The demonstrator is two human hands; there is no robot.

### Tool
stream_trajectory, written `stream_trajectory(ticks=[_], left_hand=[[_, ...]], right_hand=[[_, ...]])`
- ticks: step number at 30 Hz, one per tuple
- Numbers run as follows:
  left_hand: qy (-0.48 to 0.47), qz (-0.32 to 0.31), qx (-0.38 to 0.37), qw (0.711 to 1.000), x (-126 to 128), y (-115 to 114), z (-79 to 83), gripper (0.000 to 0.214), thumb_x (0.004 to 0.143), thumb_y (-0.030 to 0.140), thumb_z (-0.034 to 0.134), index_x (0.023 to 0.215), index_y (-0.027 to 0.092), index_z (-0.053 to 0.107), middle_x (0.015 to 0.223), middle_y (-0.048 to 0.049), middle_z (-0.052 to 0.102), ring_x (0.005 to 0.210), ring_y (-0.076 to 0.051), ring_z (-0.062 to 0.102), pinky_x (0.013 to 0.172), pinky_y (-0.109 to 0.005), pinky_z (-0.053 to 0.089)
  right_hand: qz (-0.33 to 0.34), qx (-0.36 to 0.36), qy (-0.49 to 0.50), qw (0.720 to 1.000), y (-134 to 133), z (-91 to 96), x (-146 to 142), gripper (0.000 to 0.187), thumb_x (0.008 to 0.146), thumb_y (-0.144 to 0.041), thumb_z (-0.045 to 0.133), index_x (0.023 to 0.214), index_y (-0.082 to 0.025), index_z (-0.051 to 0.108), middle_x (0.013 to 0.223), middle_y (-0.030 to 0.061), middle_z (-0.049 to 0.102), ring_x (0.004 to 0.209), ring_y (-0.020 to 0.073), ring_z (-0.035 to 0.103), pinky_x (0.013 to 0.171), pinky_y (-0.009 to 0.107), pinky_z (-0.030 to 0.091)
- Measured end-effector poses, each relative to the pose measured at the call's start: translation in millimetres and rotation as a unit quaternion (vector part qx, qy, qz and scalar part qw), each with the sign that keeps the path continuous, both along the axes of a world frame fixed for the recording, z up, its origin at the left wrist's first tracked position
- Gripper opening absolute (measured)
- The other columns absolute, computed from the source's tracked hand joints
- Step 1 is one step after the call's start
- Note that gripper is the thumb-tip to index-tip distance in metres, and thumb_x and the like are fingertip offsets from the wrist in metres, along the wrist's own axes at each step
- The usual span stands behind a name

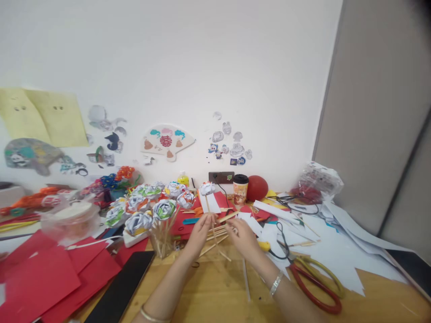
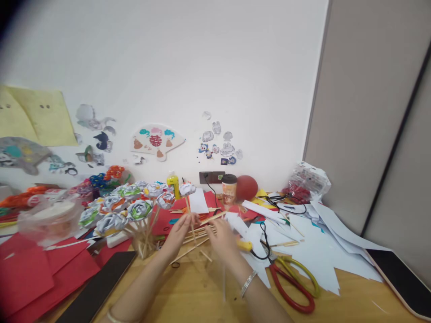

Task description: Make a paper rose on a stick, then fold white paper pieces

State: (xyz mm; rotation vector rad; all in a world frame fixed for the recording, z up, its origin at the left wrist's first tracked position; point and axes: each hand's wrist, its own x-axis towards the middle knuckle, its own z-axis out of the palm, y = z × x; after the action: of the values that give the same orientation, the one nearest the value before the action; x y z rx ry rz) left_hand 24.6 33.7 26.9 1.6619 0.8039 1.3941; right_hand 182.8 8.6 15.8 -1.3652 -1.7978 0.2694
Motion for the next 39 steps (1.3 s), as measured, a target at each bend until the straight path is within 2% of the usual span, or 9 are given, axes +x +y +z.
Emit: stream_trajectory(ticks=[3, 6, 12, 20, 24, 28, 34, 37, 39], left_hand=[[-0.007, -0.027, -0.028, 0.999, -0.2, -3.6, 0.6, 0.043, 0.079, 0.059, 0.047, 0.082, 0.018, 0.058, 0.104, -0.0085, 0.063, 0.095, -0.024, 0.057, 0.083, -0.034, 0.045], [-0.005, -0.070, -0.054, 0.996, -0.7, -5.2, -0.3, 0.044, 0.080, 0.057, 0.047, 0.094, 0.018, 0.061, 0.112, -0.0098, 0.062, 0.103, -0.025, 0.055, 0.089, -0.036, 0.042], [0.001, -0.052, -0.057, 0.997, 0.0, 0.0, -8.7, 0.040, 0.079, 0.058, 0.049, 0.077, 0.018, 0.057, 0.089, -0.0054, 0.065, 0.091, -0.022, 0.056, 0.087, -0.033, 0.041], [-0.001, -0.017, -0.053, 0.998, 4.8, -1.4, -9.9, 0.041, 0.076, 0.059, 0.051, 0.068, 0.019, 0.050, 0.074, -0.0001, 0.060, 0.079, -0.019, 0.054, 0.081, -0.030, 0.041], [-0.006, -0.038, -0.060, 0.997, 6.1, -4.1, -6.1, 0.040, 0.077, 0.059, 0.051, 0.067, 0.020, 0.048, 0.073, -0.0025, 0.065, 0.079, -0.021, 0.058, 0.084, -0.034, 0.041], [-0.034, -0.061, -0.069, 0.995, 0.9, -2.9, -3.0, 0.039, 0.078, 0.058, 0.049, 0.068, 0.021, 0.044, 0.071, -0.0043, 0.069, 0.080, -0.023, 0.062, 0.087, -0.039, 0.041], [-0.075, -0.070, -0.089, 0.991, 1.8, 0.6, -9.7, 0.040, 0.074, 0.059, 0.055, 0.070, 0.019, 0.048, 0.086, -0.0069, 0.070, 0.091, -0.024, 0.062, 0.085, -0.038, 0.043], [-0.077, -0.054, -0.090, 0.992, 3.9, -0.5, -12.3, 0.041, 0.075, 0.059, 0.053, 0.072, 0.019, 0.051, 0.100, -0.0086, 0.067, 0.098, -0.024, 0.059, 0.085, -0.035, 0.043], [-0.070, -0.042, -0.093, 0.992, 3.9, -1.2, -12.8, 0.041, 0.075, 0.059, 0.054, 0.076, 0.018, 0.055, 0.107, -0.0098, 0.064, 0.103, -0.025, 0.057, 0.085, -0.034, 0.044]], right_hand=[[0.080, 0.001, 0.068, 0.994, -4.6, -6.4, -8.0, 0.025, 0.085, -0.034, 0.050, 0.096, -0.019, 0.067, 0.097, 0.0068, 0.068, 0.095, 0.0208, 0.059, 0.086, 0.031, 0.041], [0.093, -0.003, 0.137, 0.986, -2.7, -10.6, -13.5, 0.040, 0.089, -0.044, 0.039, 0.091, -0.016, 0.067, 0.087, 0.0084, 0.069, 0.085, 0.0212, 0.061, 0.079, 0.032, 0.045], [0.083, -0.020, 0.215, 0.973, 11.6, -7.1, -18.9, 0.057, 0.087, -0.058, 0.030, 0.087, -0.014, 0.067, 0.064, 0.0035, 0.065, 0.057, 0.0162, 0.057, 0.054, 0.025, 0.044], [0.029, 0.014, 0.228, 0.973, 16.0, -12.8, -18.7, 0.057, 0.084, -0.061, 0.035, 0.057, -0.019, 0.061, 0.038, -0.0034, 0.045, 0.044, 0.0134, 0.046, 0.054, 0.024, 0.038], [-0.004, 0.041, 0.232, 0.972, 13.8, -16.8, -9.0, 0.055, 0.085, -0.059, 0.035, 0.056, -0.019, 0.059, 0.043, -0.0011, 0.049, 0.049, 0.0148, 0.047, 0.056, 0.026, 0.038], [-0.020, 0.055, 0.238, 0.970, 14.0, -16.4, 4.1, 0.058, 0.089, -0.057, 0.026, 0.067, -0.017, 0.062, 0.050, 0.0009, 0.052, 0.050, 0.0155, 0.048, 0.052, 0.026, 0.038], [0.053, 0.056, 0.204, 0.976, 8.8, -15.7, -9.9, 0.045, 0.090, -0.049, 0.033, 0.087, -0.018, 0.065, 0.062, 0.0016, 0.059, 0.062, 0.0160, 0.055, 0.065, 0.027, 0.044], [0.070, 0.060, 0.200, 0.976, 2.2, -16.2, -19.5, 0.037, 0.091, -0.039, 0.035, 0.106, -0.018, 0.061, 0.083, 0.0061, 0.066, 0.085, 0.0190, 0.059, 0.082, 0.030, 0.044], [0.093, 0.049, 0.211, 0.972, -1.4, -16.3, -23.4, 0.036, 0.091, -0.036, 0.036, 0.108, -0.018, 0.061, 0.096, 0.0085, 0.066, 0.094, 0.0205, 0.058, 0.085, 0.032, 0.043]])
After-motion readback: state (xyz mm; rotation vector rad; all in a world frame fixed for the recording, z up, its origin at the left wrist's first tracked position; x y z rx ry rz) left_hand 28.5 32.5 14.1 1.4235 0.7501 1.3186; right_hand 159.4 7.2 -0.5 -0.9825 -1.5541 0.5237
